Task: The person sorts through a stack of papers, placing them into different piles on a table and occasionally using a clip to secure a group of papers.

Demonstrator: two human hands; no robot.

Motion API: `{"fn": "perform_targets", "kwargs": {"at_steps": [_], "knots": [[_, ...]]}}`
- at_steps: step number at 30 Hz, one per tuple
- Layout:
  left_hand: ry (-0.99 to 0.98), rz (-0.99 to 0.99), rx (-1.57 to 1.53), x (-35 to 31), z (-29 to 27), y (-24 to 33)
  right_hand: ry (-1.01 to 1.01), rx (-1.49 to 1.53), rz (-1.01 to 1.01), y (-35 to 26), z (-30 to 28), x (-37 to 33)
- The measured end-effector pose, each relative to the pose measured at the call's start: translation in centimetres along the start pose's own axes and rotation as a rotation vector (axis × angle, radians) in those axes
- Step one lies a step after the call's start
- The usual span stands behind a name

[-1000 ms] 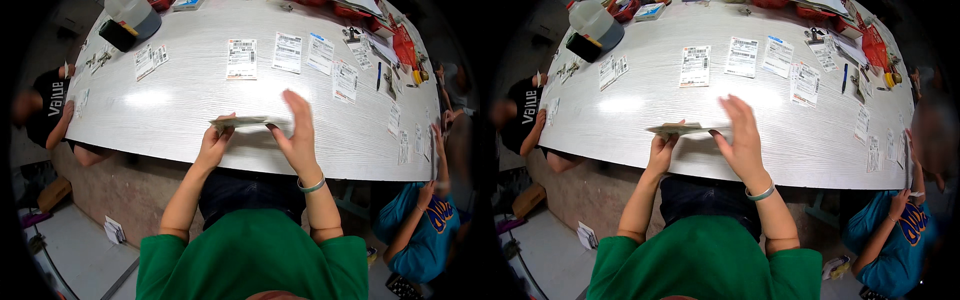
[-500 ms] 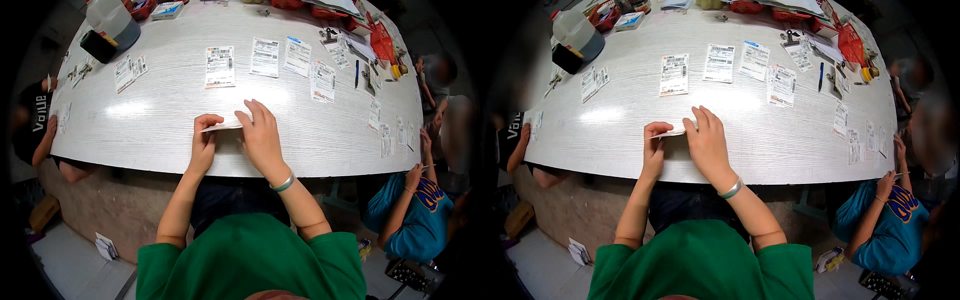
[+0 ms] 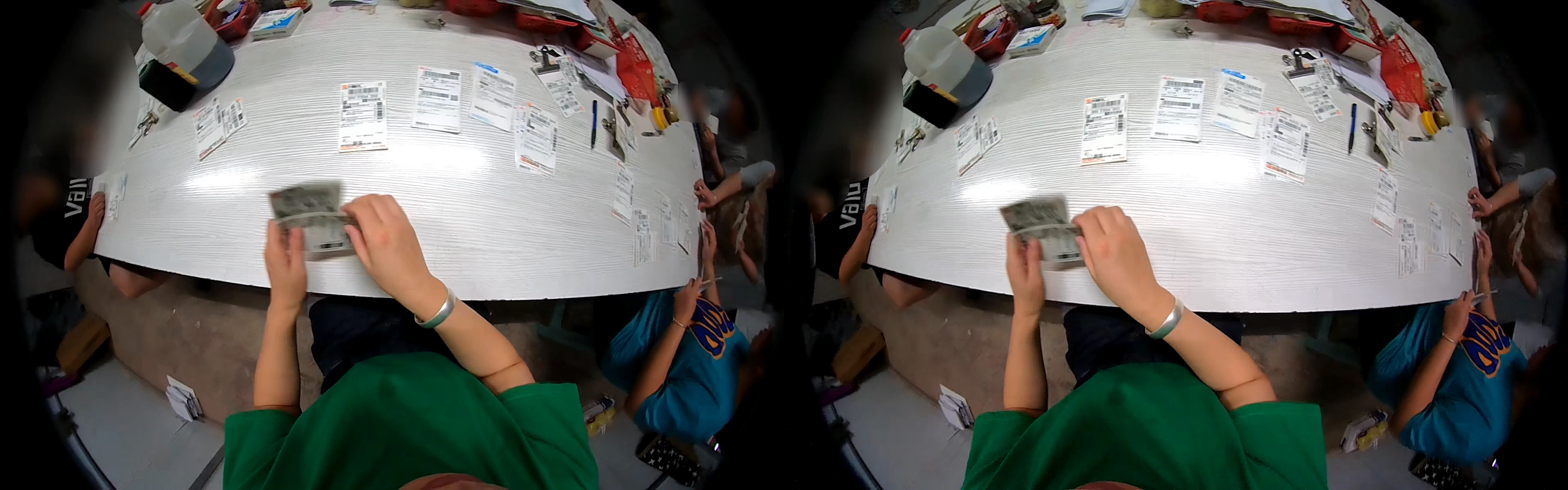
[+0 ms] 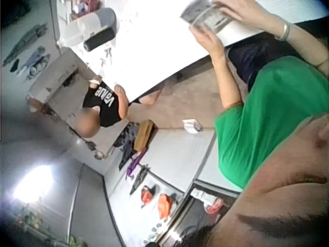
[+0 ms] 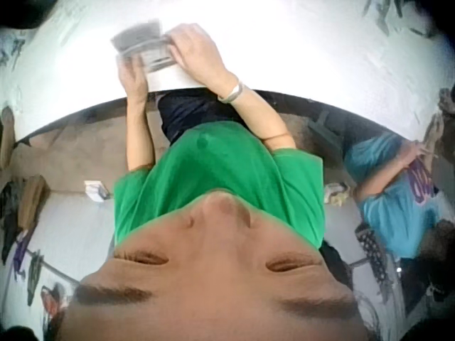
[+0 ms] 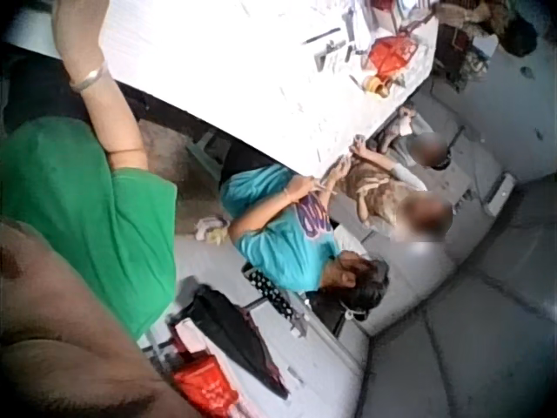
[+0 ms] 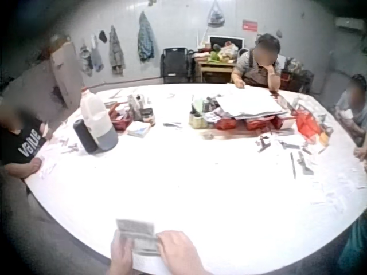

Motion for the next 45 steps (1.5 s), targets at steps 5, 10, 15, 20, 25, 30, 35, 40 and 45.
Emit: {"fn": "perform_targets", "kwargs": {"at_steps": [5, 10, 15, 20, 25, 30, 35, 40, 45], "knots": [[0.436, -0.183, -0.203, 3.0, -11.7, -5.7, 0.044, 0.074, 0.074, 1.3, -2.0, -1.5], [0.462, -0.263, 0.289, 4.5, -18.4, -15.2, 0.022, 0.116, 0.221, 4.0, -4.5, -4.5], [0.401, -0.585, 1.068, 5.4, -14.6, -11.8, 0.021, 0.079, 0.267, 5.4, -5.2, -5.0], [0.537, -0.038, 0.416, 7.5, -7.4, -7.9, -0.091, 0.025, 0.114, 6.0, -3.7, -1.2], [-0.287, -0.295, -0.067, 13.4, 4.6, -1.0, -0.016, -0.368, -0.085, 7.1, -0.9, 4.8], [-0.325, -0.542, -0.177, 19.0, 7.6, -0.7, -0.061, -0.462, -0.11, 8.3, 0.2, 5.2], [-0.589, -0.432, -0.02, 20.2, 7.3, -2.7, -0.038, -0.434, -0.125, 8.1, 0.3, 5.1], [-0.393, 0.099, 0.298, 14.7, 8.2, -2.7, -0.075, -0.346, -0.143, 9.1, 0.0, 4.9], [-0.315, -0.301, -0.371, 11.0, 6.6, 0.7, -0.1, 0.092, 0.174, 7.8, -1.5, 3.9]]}}
Point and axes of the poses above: each hand's wrist, its own x-axis towards the middle knuckle, its own z-axis out of the palm, y = z × x, the point moved 1 cm from there along x, towards the middle knuckle, and after that the axes turned 6 degrees about z, right-handed, at the moved point
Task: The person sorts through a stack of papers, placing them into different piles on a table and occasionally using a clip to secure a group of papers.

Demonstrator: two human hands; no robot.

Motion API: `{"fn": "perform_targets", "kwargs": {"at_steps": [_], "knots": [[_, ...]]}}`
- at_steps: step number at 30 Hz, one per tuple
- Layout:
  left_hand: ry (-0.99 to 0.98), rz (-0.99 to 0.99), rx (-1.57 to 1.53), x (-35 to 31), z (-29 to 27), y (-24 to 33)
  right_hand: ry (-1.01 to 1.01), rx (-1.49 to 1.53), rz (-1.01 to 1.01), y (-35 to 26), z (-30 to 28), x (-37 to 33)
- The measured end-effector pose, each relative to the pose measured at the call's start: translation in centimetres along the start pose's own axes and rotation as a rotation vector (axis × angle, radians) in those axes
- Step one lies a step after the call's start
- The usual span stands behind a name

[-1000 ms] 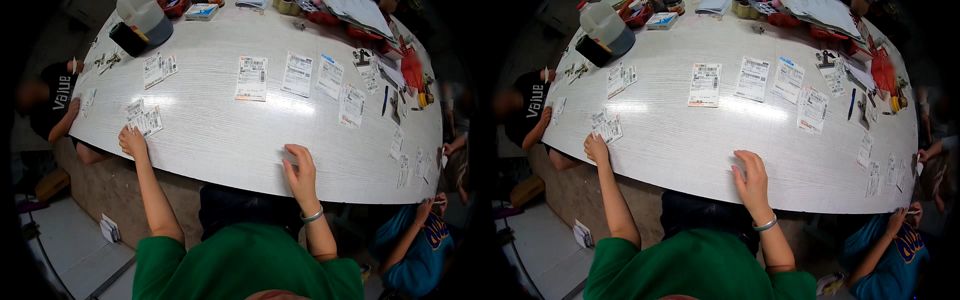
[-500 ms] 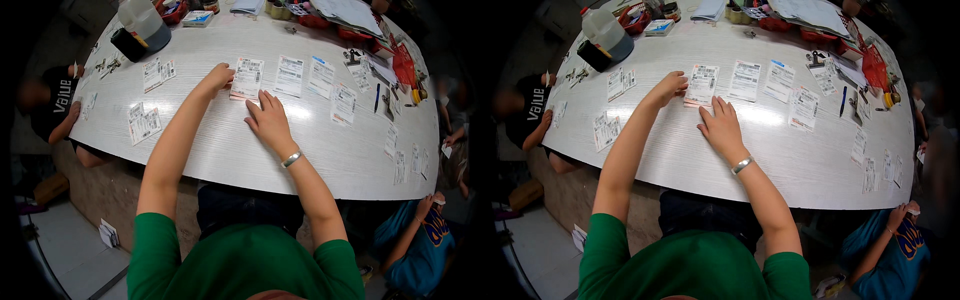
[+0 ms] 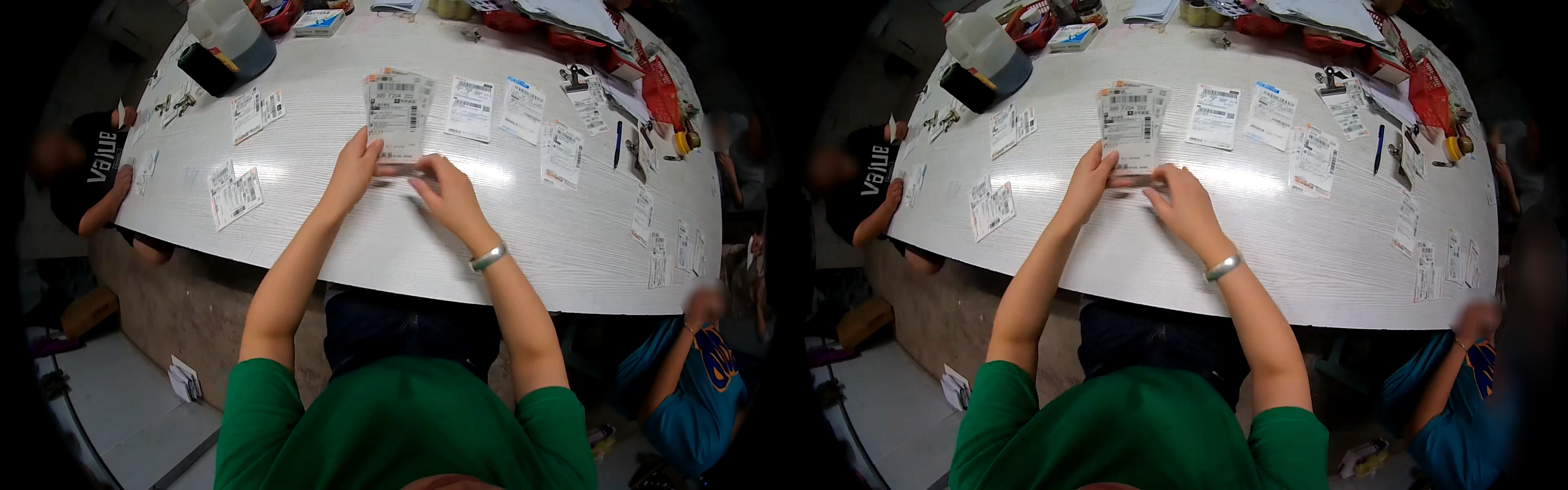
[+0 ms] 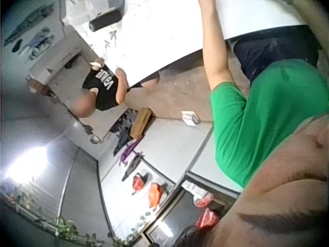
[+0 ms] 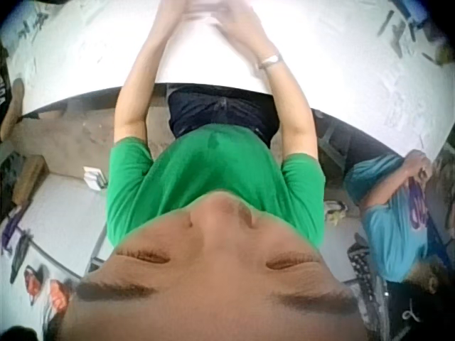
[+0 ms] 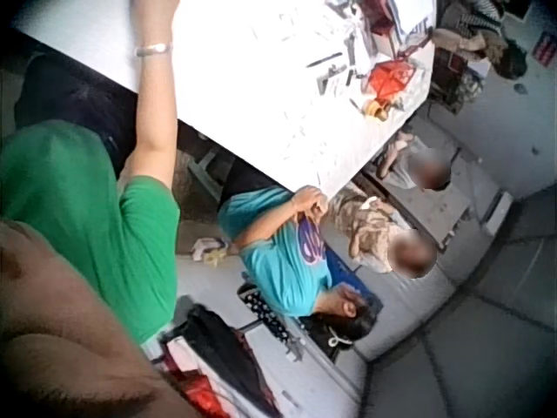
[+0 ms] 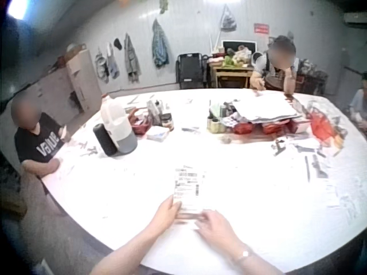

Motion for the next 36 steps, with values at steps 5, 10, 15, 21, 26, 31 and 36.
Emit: {"fn": "perform_targets", "kwargs": {"at_steps": [5, 10, 15, 21, 26, 31, 36], "knots": [[-0.099, -0.117, -0.284, -7.2, 2.0, 0.1, 0.117, 0.449, 0.29, -0.3, 0.4, -3.9], [-0.174, -0.276, -0.423, -12.3, 3.4, -0.7, 0.03, 0.46, 0.34, -2.1, -1.0, -9.3], [-0.224, -0.319, -0.576, -14.5, 4.8, -2.5, 0.094, 0.481, 0.423, -2.2, -1.8, -12.1], [-0.199, -0.42, -0.655, -15.7, 5.5, -2.9, 0.086, 0.455, 0.551, -1.3, -2.0, -13.9], [-0.198, -0.431, -0.637, -15.9, 5.3, -2.6, 0.414, -0.274, 0.466, 2.0, -6.0, -14.4], [-0.195, -0.388, -0.632, -15.5, 5.7, -2.3, 0.436, -0.422, 0.397, 0.6, -6.1, -14.1], [-0.123, -0.376, -0.552, -15.6, 5.9, -2.1, 0.202, 0.279, 0.416, -2.5, -1.5, -13.4]]}}
Point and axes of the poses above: each hand's wrist, its own x-axis towards the middle knuckle, its own z-axis out of the palm, y = z × x, the point moved 1 cm from there along x, towards the middle knuckle, and after that the axes turned 6 degrees about z, right-handed, at the moved point
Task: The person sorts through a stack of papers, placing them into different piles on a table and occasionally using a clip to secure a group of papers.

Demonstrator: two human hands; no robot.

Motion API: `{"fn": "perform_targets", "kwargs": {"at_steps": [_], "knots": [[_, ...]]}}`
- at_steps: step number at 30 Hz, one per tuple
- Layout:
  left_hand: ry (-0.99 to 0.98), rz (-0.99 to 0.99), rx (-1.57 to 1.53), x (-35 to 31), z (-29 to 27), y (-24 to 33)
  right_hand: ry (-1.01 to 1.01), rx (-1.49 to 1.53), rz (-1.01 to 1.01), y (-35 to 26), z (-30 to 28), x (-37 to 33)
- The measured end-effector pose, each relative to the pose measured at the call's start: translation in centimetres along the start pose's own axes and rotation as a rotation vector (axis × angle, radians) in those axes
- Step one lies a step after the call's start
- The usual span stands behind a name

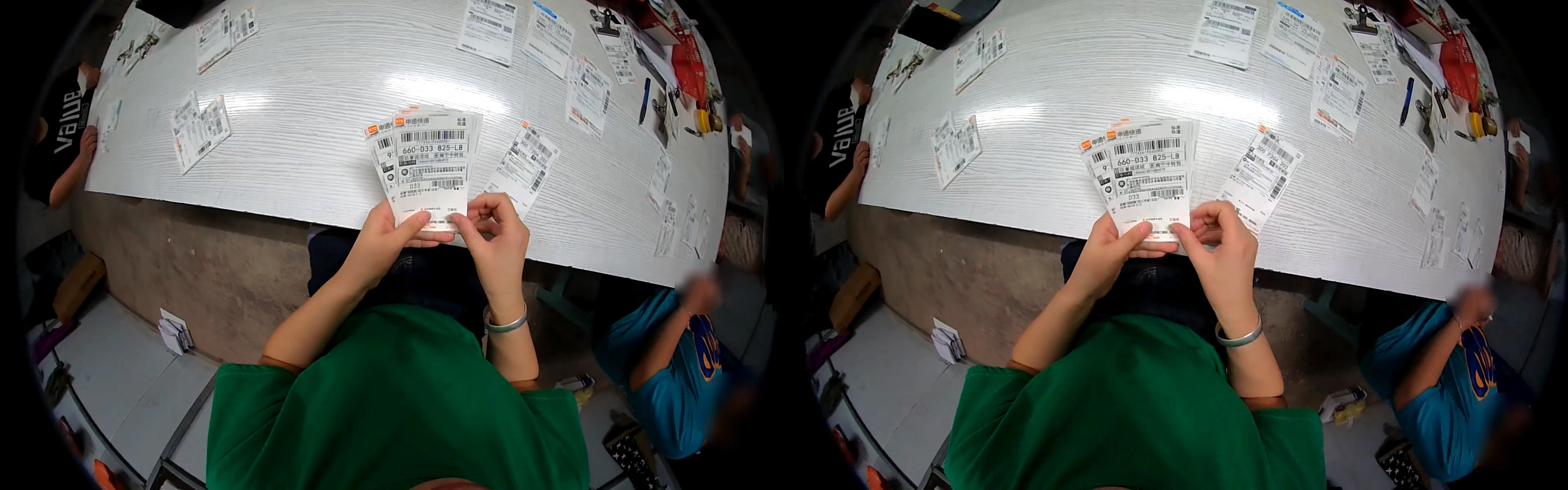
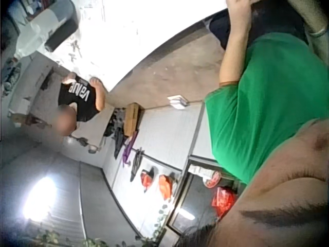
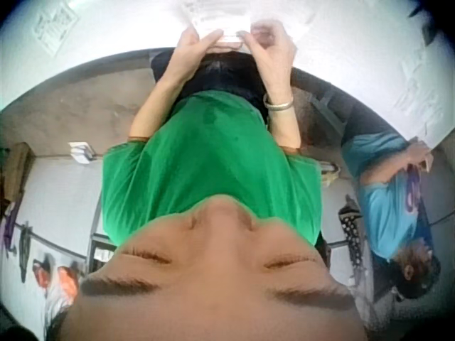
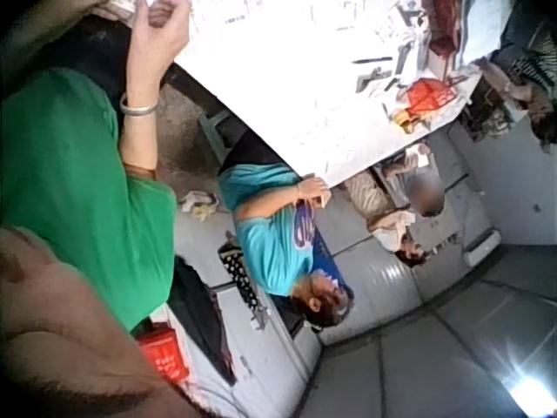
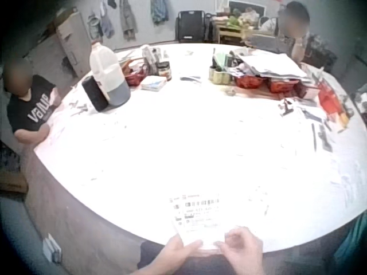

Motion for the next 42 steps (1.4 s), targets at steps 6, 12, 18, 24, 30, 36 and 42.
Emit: {"fn": "perform_targets", "kwargs": {"at_steps": [6, 12, 18, 24, 30, 36, 42], "knots": [[-0.005, 0.053, 0.145, -0.2, -0.6, 0.5, -0.094, 0.155, 0.153, -0.3, 0.0, 1.0], [0.032, 0.012, -0.011, -0.2, -1.6, 0.6, -0.102, -0.033, 0.043, 0.3, 0.3, 1.3], [0.106, 0.054, 0.02, -0.1, -2.8, 1.1, 0.237, -0.634, -0.101, 0.7, -0.8, 3.3], [0.139, 0.099, -0.036, 0.3, -2.9, 0.9, 0.3, -0.893, -0.324, 0.6, -1.2, 2.4], [0.156, 0.104, -0.005, 0.4, -3.2, 0.9, 0.042, -0.857, -0.415, 3.8, -4.8, 1.3], [0.061, 0.103, 0.004, 1.3, -1.4, 1.0, -0.067, -0.884, -0.572, 2.4, -3.4, 1.4], [0.062, 0.093, 0.008, 1.4, -0.9, 1.3, -0.006, -0.872, -0.529, 1.5, -0.3, -0.5]]}}
Point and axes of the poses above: each hand's wrist, its own x-axis towards the middle knuckle, its own z-axis out of the palm, y = z × x, the point moved 1 cm from there along x, towards the middle knuckle, and after that the axes turned 6 degrees about z, right-handed, at the moved point
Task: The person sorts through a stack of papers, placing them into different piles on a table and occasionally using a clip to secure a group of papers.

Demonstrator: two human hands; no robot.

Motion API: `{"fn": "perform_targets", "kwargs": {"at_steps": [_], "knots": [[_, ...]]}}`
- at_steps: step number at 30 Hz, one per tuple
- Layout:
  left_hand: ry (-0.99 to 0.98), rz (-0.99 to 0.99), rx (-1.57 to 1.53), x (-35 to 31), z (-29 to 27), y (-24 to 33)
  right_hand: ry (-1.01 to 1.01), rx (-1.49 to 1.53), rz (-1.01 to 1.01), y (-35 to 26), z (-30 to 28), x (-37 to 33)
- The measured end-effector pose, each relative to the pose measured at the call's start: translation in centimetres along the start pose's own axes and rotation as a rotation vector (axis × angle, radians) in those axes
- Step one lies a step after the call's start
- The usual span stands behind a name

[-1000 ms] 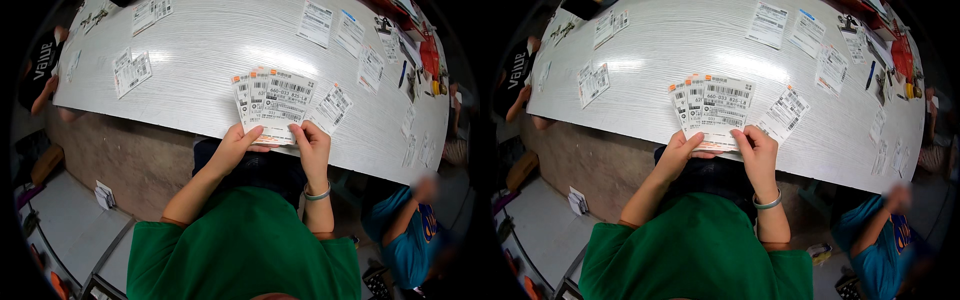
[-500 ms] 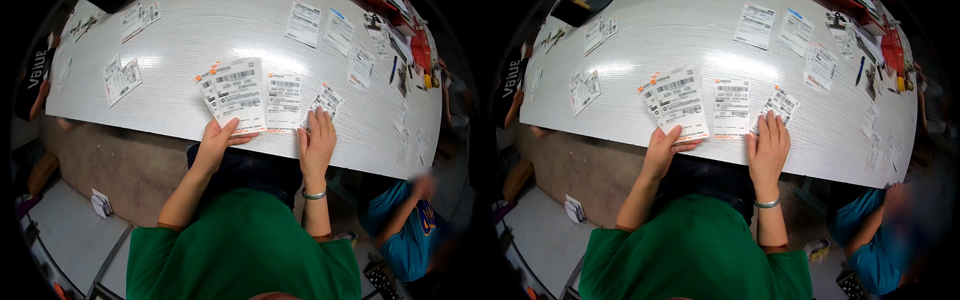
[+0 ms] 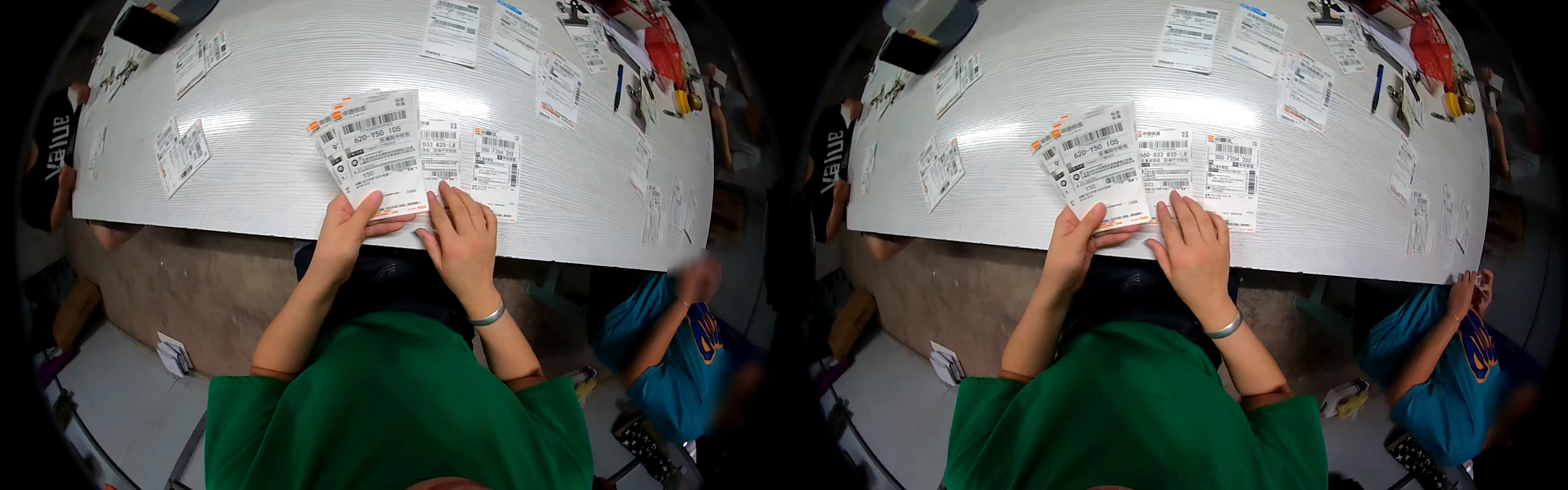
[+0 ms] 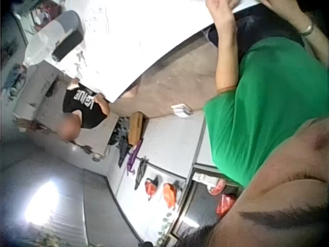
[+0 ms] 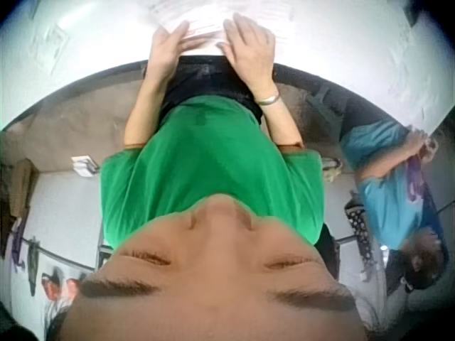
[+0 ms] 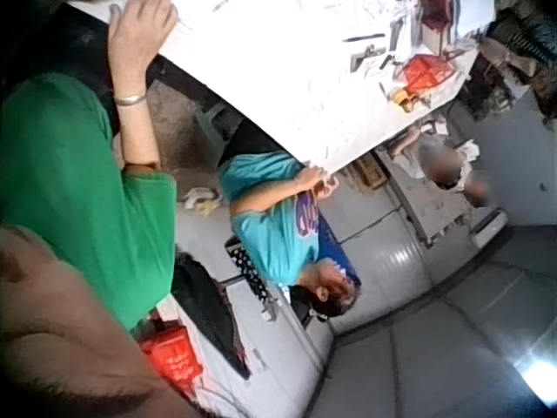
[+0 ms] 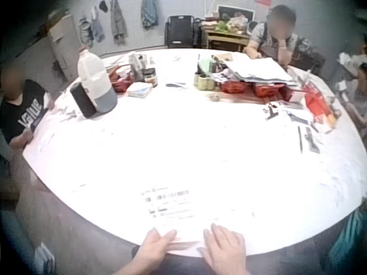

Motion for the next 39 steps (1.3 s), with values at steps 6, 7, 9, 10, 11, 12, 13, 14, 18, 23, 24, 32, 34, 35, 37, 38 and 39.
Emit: {"fn": "perform_targets", "kwargs": {"at_steps": [6, 7, 9, 10, 11, 12, 13, 14, 18, 23, 24, 32, 34, 35, 37, 38, 39], "knots": [[0.049, -0.009, 0.046, -0.6, 0.3, -1.3, 0.111, 0.34, 0.188, 1.7, -1.5, -0.9], [0.045, -0.011, 0.039, -0.7, 0.5, -1.7, 0.08, 0.579, 0.318, 2.0, -1.7, -1.0], [0.029, -0.016, 0.026, -0.5, 1.2, -2.5, 0.014, 1.052, 0.582, 2.2, -2.0, -1.1], [0.01, -0.014, 0.007, -0.6, 1.8, -2.5, 0.028, 1.115, 0.632, 1.9, -2.3, -0.7], [-0.001, -0.022, 0.01, -0.6, 2.3, -2.4, 0.023, 1.103, 0.639, 1.8, -2.3, -0.6], [-0.012, -0.028, 0.009, -0.6, 2.7, -2.4, 0.016, 1.088, 0.643, 1.9, -2.4, -0.6], [-0.023, -0.035, 0.008, -0.5, 3.0, -2.4, 0.009, 1.072, 0.647, 2.0, -2.4, -0.5], [-0.039, -0.021, -0.004, -0.5, 3.0, -2.7, 0.009, 1.031, 0.642, 2.0, -2.4, -0.5], [-0.048, -0.022, -0.003, -0.5, 3.6, -2.8, 0.075, 0.885, 0.636, 2.5, -2.7, -0.4], [-0.064, -0.084, -0.043, -0.2, 3.7, -2.3, 0.201, 0.904, 0.747, 7.8, -3.7, -0.8], [-0.061, -0.071, -0.031, -0.1, 3.7, -2.3, 0.184, 0.634, 0.702, 8.3, -3.7, -0.6], [-0.035, -0.035, 0.052, 0.2, 3.8, -2.8, 0.137, 0.596, 0.571, 5.3, -4.3, 0.3], [-0.07, -0.014, 0.096, 0.1, 3.6, -3.0, 0.046, 0.796, 0.543, 3.1, -4.1, 0.4], [-0.086, -0.003, 0.118, 0.1, 3.5, -3.1, 0.004, 0.756, 0.498, 2.4, -3.9, 0.4], [-0.018, -0.04, -0.004, 0.0, 3.8, -2.8, 0.049, 0.773, 0.562, 3.1, -3.3, 0.0], [0.016, -0.058, -0.065, 0.0, 3.9, -2.6, 0.064, 0.813, 0.632, 4.5, -3.2, -0.4], [-0.009, -0.059, -0.064, 0.0, 3.9, -2.3, 0.078, 0.853, 0.7, 5.8, -3.3, -0.7]]}}
Point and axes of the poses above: each hand's wrist, its own x-axis towards the middle knuckle, its own z-axis out of the palm, y = z × x, the point moved 1 cm from there along x, towards the middle knuckle, and after that the axes turned 6 degrees about z, right-handed, at the moved point
